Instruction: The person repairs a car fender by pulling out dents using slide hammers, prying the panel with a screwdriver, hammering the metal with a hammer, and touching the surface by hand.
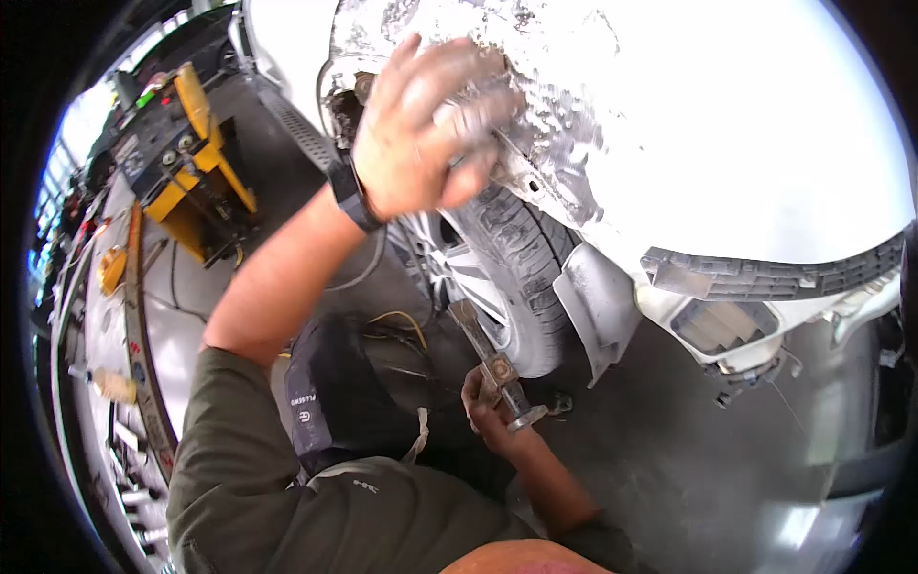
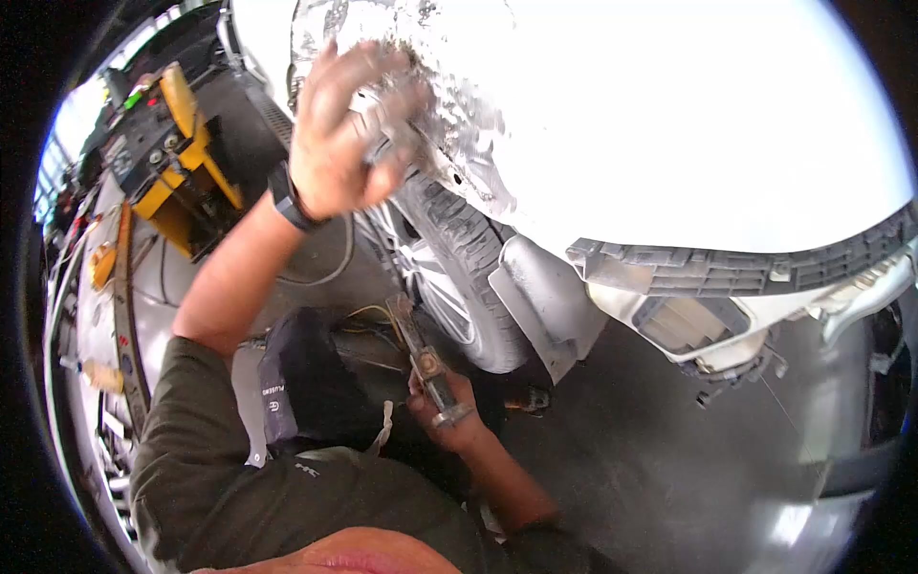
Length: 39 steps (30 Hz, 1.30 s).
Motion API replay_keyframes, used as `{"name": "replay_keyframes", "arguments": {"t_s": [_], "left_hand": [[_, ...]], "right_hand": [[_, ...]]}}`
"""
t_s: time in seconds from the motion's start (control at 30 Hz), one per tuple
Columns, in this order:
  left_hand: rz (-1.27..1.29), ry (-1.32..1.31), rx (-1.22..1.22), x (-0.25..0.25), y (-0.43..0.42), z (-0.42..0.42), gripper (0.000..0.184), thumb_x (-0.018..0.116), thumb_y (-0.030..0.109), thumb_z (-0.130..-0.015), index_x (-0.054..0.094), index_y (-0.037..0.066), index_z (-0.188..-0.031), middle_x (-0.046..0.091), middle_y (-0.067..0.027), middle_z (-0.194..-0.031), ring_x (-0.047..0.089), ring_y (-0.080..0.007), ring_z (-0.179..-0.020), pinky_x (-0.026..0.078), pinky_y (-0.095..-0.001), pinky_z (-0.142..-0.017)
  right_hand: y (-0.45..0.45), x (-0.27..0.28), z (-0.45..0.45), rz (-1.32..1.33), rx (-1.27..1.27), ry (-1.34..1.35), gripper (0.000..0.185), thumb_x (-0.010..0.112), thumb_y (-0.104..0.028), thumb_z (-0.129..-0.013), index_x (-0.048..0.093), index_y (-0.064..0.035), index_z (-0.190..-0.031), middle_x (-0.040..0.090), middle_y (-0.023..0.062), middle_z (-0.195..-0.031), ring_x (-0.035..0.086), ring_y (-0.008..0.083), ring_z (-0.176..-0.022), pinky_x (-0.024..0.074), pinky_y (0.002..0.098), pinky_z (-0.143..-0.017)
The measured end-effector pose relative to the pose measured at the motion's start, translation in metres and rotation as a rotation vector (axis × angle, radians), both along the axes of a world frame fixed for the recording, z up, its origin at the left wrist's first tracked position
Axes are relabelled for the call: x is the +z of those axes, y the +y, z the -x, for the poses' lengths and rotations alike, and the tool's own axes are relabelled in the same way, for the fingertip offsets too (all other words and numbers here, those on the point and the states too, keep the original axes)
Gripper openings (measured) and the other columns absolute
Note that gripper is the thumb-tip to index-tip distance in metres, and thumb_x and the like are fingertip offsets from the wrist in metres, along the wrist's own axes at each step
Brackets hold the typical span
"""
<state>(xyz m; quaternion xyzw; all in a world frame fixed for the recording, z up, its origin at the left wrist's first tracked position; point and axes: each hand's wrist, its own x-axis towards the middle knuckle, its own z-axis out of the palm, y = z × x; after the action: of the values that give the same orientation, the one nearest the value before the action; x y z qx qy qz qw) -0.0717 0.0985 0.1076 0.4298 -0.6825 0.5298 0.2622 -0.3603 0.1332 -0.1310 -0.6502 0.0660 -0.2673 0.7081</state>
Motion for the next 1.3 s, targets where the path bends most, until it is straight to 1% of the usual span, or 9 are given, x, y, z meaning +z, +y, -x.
{"name": "replay_keyframes", "arguments": {"t_s": [0.03, 0.07, 0.17, 0.2, 0.27, 0.43, 0.67, 1.17, 1.3], "left_hand": [[0.044, 0.003, -0.075, 0.019, -0.007, -0.010, 0.056, 0.065, 0.027, -0.082, 0.066, 0.018, -0.137, 0.055, -0.0153, -0.146, 0.049, -0.0379, -0.138, 0.034, -0.0572, -0.117], [0.040, -0.010, -0.108, 0.041, -0.014, -0.023, 0.068, 0.070, 0.040, -0.084, 0.058, 0.007, -0.143, 0.052, -0.0228, -0.147, 0.049, -0.0429, -0.136, 0.036, -0.0586, -0.114], [0.147, 0.037, -0.232, 0.095, -0.030, -0.023, 0.057, 0.065, 0.013, -0.080, 0.061, 0.002, -0.135, 0.047, -0.0303, -0.149, 0.048, -0.0496, -0.135, 0.038, -0.0570, -0.116], [0.155, 0.013, -0.277, 0.103, -0.036, -0.027, 0.056, 0.064, 0.014, -0.081, 0.061, 0.002, -0.135, 0.049, -0.0307, -0.147, 0.048, -0.0505, -0.135, 0.038, -0.0568, -0.116], [0.211, 0.037, -0.415, 0.102, -0.056, -0.038, 0.053, 0.062, 0.016, -0.084, 0.062, 0.002, -0.135, 0.054, -0.0301, -0.143, 0.049, -0.0496, -0.135, 0.039, -0.0559, -0.116], [0.136, 0.067, -0.432, 0.086, -0.061, -0.050, 0.052, 0.061, 0.020, -0.087, 0.063, 0.002, -0.136, 0.054, -0.0284, -0.145, 0.051, -0.0486, -0.134, 0.040, -0.0548, -0.114], [0.207, 0.025, -0.452, 0.081, -0.066, -0.056, 0.055, 0.062, 0.027, -0.086, 0.063, 0.003, -0.136, 0.056, -0.0296, -0.143, 0.053, -0.0494, -0.130, 0.041, -0.0549, -0.111], [0.332, 0.033, -0.498, 0.074, -0.080, -0.060, 0.056, 0.062, 0.030, -0.085, 0.063, 0.004, -0.134, 0.057, -0.0264, -0.142, 0.053, -0.0472, -0.130, 0.040, -0.0533, -0.113], [0.331, 0.026, -0.498, 0.072, -0.078, -0.059, 0.055, 0.063, 0.029, -0.085, 0.063, 0.004, -0.134, 0.057, -0.0269, -0.142, 0.053, -0.0473, -0.130, 0.041, -0.0526, -0.113]], "right_hand": [[-0.007, 0.032, 0.006, 0.009, 0.072, 0.002, 0.023, 0.058, -0.030, -0.101, 0.056, -0.0079, -0.095, 0.050, -0.0015, -0.082, 0.045, 0.0103, -0.073, 0.0394, 0.0266, -0.066], [-0.011, 0.030, 0.006, 0.198, 0.079, 0.010, 0.027, 0.054, -0.032, -0.103, 0.059, -0.0050, -0.105, 0.053, 0.0019, -0.087, 0.049, 0.0132, -0.075, 0.0417, 0.0294, -0.068], [-0.003, 0.088, 0.026, -0.094, 0.174, 0.168, 0.030, 0.057, -0.029, -0.102, 0.057, -0.0008, -0.112, 0.055, 0.0057, -0.093, 0.052, 0.0149, -0.079, 0.0445, 0.0324, -0.070], [-0.006, 0.095, 0.024, 0.264, 0.075, 0.145, 0.036, 0.062, -0.029, -0.100, 0.055, 0.0025, -0.117, 0.060, 0.0123, -0.096, 0.059, 0.0226, -0.080, 0.0489, 0.0376, -0.071], [-0.011, 0.105, 0.026, 0.512, -0.066, 0.201, 0.038, 0.064, -0.029, -0.099, 0.056, 0.0025, -0.117, 0.061, 0.0155, -0.095, 0.062, 0.0298, -0.081, 0.0505, 0.0417, -0.071], [-0.005, 0.123, 0.017, 0.999, -0.403, 0.356, 0.041, 0.070, -0.029, -0.095, 0.056, 0.0025, -0.116, 0.063, 0.0217, -0.093, 0.066, 0.0436, -0.082, 0.0539, 0.0495, -0.071], [-0.003, 0.159, -0.023, 1.173, -0.582, 0.482, 0.042, 0.079, -0.039, -0.087, 0.054, -0.0065, -0.095, 0.060, 0.0117, -0.076, 0.063, 0.0355, -0.067, 0.0506, 0.0441, -0.058], [-0.029, 0.169, -0.020, 1.131, -0.694, 0.556, 0.041, 0.074, -0.042, -0.091, 0.064, -0.0037, -0.102, 0.064, 0.0160, -0.081, 0.066, 0.0396, -0.072, 0.0526, 0.0434, -0.063], [-0.032, 0.162, -0.021, 1.107, -0.686, 0.439, 0.044, 0.071, -0.045, -0.094, 0.065, -0.0021, -0.103, 0.063, 0.0173, -0.080, 0.066, 0.0400, -0.070, 0.0525, 0.0434, -0.062]]}}
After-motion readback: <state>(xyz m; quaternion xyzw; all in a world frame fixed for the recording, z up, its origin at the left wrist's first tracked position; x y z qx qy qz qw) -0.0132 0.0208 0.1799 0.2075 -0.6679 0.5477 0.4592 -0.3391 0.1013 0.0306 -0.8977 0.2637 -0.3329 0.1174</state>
